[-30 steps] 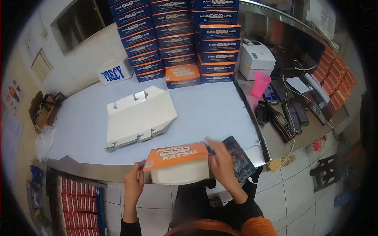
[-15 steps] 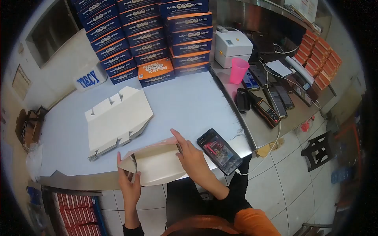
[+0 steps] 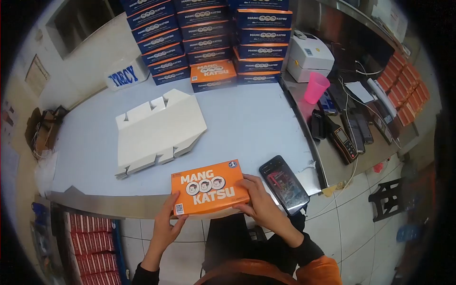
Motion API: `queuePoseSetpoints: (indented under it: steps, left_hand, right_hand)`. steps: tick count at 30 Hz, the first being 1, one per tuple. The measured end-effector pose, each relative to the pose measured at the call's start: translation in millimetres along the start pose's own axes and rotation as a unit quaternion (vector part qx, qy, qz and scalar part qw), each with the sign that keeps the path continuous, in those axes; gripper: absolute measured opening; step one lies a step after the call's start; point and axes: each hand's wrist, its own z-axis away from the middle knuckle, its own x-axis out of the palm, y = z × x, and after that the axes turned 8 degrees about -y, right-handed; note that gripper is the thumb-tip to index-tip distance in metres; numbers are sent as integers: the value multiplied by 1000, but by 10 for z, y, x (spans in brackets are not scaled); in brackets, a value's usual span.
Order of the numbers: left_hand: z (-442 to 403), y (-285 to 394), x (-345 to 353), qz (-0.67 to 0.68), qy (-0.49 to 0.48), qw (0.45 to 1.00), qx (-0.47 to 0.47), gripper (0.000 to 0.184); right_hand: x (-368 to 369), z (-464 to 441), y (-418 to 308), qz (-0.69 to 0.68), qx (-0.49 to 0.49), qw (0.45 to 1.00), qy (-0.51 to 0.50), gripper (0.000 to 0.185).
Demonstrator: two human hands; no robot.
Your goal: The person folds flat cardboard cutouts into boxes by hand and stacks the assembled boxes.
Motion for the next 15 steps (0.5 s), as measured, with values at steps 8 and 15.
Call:
queuePoseSetpoints:
  steps: [8, 15]
  left_hand:
    - [-166, -352, -264, -163, -13, 975, 148, 65]
    - [-638, -505, -225, 58, -102, 977, 180, 78]
  right_hand:
    - [-73, 38, 72, 16, -29, 999, 33, 36]
    - [-79, 20, -239, 303, -137, 943, -14, 52]
